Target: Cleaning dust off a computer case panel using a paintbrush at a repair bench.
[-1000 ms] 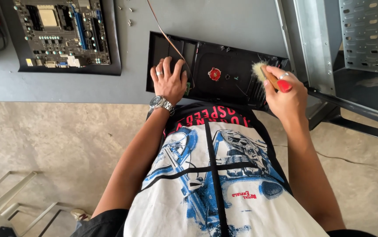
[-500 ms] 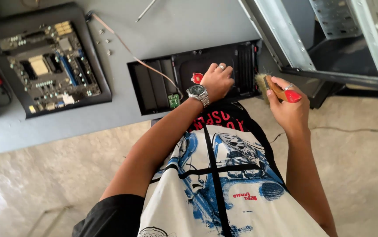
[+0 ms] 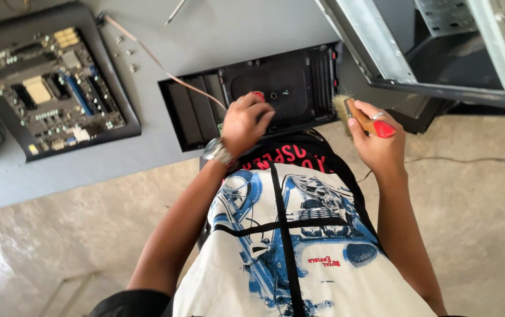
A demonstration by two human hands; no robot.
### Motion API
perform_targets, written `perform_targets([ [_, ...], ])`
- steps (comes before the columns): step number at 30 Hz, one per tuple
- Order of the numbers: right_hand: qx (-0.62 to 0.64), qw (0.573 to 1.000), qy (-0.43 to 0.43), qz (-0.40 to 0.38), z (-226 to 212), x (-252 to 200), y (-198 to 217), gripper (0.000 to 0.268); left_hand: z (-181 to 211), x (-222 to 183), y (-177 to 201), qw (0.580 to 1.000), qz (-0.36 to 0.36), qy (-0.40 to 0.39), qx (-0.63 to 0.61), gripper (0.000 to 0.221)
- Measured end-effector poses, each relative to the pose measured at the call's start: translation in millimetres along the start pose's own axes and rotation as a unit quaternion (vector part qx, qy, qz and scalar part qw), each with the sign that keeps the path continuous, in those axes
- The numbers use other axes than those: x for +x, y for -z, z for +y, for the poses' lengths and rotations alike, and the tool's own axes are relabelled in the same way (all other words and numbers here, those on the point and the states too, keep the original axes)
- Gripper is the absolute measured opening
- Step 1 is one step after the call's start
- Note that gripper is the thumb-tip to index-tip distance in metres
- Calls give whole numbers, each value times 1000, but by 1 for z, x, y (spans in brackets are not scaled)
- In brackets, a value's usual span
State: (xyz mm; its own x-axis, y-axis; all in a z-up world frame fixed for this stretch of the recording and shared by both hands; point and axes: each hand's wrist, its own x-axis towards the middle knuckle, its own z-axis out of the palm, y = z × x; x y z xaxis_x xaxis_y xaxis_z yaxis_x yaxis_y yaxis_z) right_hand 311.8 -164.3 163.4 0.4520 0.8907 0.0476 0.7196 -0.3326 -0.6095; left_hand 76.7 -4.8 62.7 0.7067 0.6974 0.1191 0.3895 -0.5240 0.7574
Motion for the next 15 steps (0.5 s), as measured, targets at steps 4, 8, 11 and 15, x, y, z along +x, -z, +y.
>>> perform_targets([
  [4, 61, 996, 26, -52, -23, 35, -4, 26, -10, -75, 68, 966, 75, 241, -58, 12],
  [8, 171, 977, 19, -129, -28, 66, -28, 28, -24, -182, 90, 890, 157, 422, -73, 17],
  [11, 257, 948, -31, -184, -43, 87, -48, 33, -54, -266, 70, 807, 182, 557, -75, 22],
  [15, 397, 886, -143, -192, -65, 96, -59, 39, -66, -299, 55, 711, 15, 702, 19, 57],
])
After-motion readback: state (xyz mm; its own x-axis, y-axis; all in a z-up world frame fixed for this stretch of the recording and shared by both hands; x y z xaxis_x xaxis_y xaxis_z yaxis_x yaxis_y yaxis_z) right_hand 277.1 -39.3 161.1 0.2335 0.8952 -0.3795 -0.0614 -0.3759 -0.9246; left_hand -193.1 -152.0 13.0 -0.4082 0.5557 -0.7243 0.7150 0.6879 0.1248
